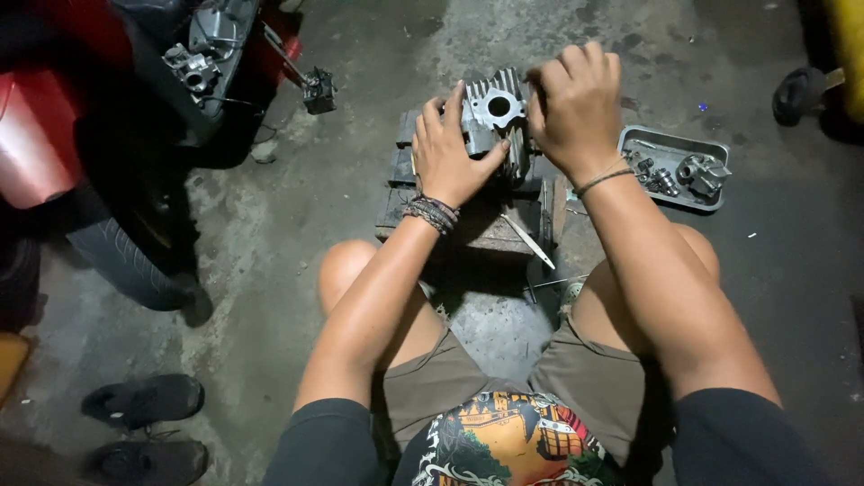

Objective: The person sits on the floor and uses pliers to manipulate a spring and small metal parts. They then use a screwdriver to tighten bolts on a disassembled engine block resting on a wooden block.

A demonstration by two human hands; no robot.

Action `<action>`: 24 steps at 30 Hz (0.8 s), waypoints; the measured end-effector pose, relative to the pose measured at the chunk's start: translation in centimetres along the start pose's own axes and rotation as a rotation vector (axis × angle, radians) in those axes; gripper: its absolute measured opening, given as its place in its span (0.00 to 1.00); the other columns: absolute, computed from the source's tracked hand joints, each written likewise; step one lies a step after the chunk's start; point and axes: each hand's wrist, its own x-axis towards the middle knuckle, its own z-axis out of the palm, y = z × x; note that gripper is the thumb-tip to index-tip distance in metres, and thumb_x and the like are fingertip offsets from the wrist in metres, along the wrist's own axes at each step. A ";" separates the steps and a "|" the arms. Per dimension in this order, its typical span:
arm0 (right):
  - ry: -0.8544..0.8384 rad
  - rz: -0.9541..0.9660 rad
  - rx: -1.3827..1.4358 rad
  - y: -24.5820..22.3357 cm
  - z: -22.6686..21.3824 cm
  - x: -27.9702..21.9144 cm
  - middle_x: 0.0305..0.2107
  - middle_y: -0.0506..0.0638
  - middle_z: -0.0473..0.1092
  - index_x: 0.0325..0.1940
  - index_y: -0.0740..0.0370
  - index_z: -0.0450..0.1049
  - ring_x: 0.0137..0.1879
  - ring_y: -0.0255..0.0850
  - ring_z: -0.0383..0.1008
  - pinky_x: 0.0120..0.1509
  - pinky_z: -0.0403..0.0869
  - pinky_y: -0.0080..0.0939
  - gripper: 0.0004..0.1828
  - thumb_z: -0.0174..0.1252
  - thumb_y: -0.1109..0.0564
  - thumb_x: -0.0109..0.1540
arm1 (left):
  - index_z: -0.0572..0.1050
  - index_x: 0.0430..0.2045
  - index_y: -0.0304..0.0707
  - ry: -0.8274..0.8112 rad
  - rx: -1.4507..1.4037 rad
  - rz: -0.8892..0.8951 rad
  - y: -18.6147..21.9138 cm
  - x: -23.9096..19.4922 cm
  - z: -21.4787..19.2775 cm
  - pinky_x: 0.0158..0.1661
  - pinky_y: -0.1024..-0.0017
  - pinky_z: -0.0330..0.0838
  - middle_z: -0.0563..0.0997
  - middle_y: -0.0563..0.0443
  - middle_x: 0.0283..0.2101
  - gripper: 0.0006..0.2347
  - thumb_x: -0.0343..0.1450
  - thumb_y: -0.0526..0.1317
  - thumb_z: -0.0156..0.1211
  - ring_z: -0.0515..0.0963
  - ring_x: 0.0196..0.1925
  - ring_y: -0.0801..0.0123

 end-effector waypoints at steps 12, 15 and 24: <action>0.066 -0.042 0.054 -1.3 -1.4 0.9 0.37 0.50 0.67 0.42 0.60 0.78 0.45 0.45 0.62 0.53 0.66 0.43 0.09 0.68 0.62 0.58 | 0.54 0.71 0.52 0.018 0.005 -0.003 -0.4 -0.2 0.7 0.56 0.53 0.70 0.67 0.35 0.62 0.45 0.61 0.64 0.71 0.72 0.60 0.45; -0.122 -0.051 0.020 -0.7 1.4 -1.0 0.36 0.49 0.69 0.39 0.56 0.75 0.44 0.43 0.66 0.52 0.66 0.40 0.08 0.67 0.56 0.59 | 0.52 0.72 0.55 -0.022 0.008 -0.008 -0.6 -0.1 0.8 0.57 0.51 0.70 0.66 0.36 0.63 0.45 0.60 0.61 0.70 0.71 0.61 0.45; 0.036 0.031 0.035 0.5 0.9 -0.5 0.35 0.47 0.67 0.38 0.55 0.75 0.44 0.42 0.63 0.54 0.65 0.38 0.04 0.65 0.58 0.64 | 0.54 0.71 0.51 0.027 0.029 0.022 -0.4 -0.1 0.6 0.55 0.55 0.70 0.68 0.37 0.60 0.45 0.63 0.65 0.69 0.73 0.58 0.47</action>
